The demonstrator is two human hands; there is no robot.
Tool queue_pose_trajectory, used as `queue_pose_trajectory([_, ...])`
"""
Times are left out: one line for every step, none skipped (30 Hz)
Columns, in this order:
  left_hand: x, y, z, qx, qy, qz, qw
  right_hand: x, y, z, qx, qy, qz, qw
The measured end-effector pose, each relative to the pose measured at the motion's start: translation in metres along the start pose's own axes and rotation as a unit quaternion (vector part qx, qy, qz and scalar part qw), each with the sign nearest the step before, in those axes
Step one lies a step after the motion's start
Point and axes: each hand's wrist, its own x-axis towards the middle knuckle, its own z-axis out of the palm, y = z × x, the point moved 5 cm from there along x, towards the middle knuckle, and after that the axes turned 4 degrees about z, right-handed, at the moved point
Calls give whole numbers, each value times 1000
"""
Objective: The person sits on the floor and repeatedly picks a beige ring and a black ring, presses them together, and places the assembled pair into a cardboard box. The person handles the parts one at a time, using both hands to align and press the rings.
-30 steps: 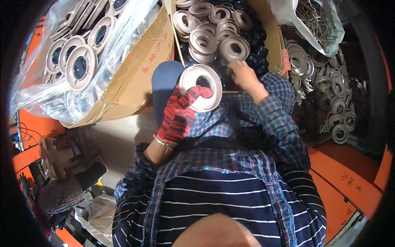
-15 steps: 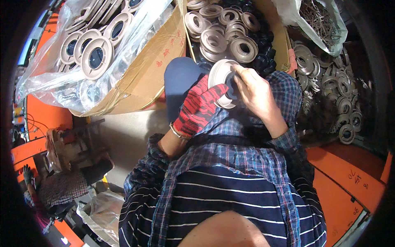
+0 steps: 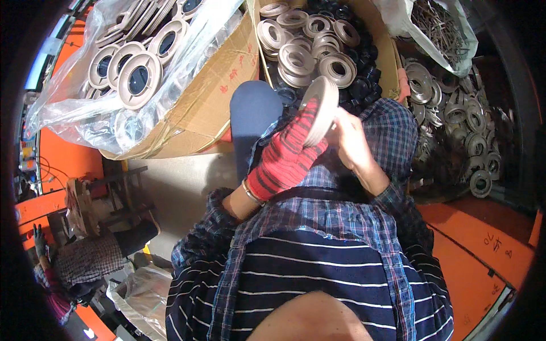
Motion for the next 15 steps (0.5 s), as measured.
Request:
queue_pose_trajectory([1,4,1,42,-3,81,996,0,12,0,121,0,81,989])
queue_pose_trajectory([2,6,2,92,-1,145,985,1,17,0,190,-8,112,975])
queue_pose_trajectory([3,3,3,81,-29,147,985,1,20,-1,180,-10,120,976])
queue_pose_trajectory([4,-7,2,36,-39,72,996,3,18,-1,188,-40,99,976])
queue_pose_trajectory([5,-18,-1,-7,-48,-25,999,4,7,-7,-23,-6,-11,1000])
queue_pose_trajectory([2,-29,0,-47,-78,-138,986,5,-2,-9,-245,18,-97,965])
queue_pose_trajectory([6,-25,-8,-72,-50,-91,992,1,-15,-7,-386,30,-225,894])
queue_pose_trajectory([6,-26,-10,-108,-56,-104,987,-7,-26,-1,-420,-4,-381,824])
queue_pose_trajectory([8,-28,-12,-144,-63,-118,980,-7,-27,-2,-450,-27,-388,804])
queue_pose_trajectory([9,-30,-12,-181,-69,-134,972,-7,-27,-2,-478,-48,-398,782])
queue_pose_trajectory([11,-29,-15,-209,-48,-116,970,-7,-27,-4,-483,-45,-393,781])
queue_pose_trajectory([11,-30,-13,-187,-60,-121,973,-7,-26,-6,-489,-42,-389,780])
queue_pose_trajectory([11,-32,-10,-166,-71,-126,975,-7,-23,-6,-494,-40,-384,779])
queue_pose_trajectory([10,-33,-7,-141,-75,-130,979,-4,-18,-11,-469,-15,-316,824])
queue_pose_trajectory([8,-33,-3,-127,-69,-136,980,0,-9,-14,-441,10,-248,863])
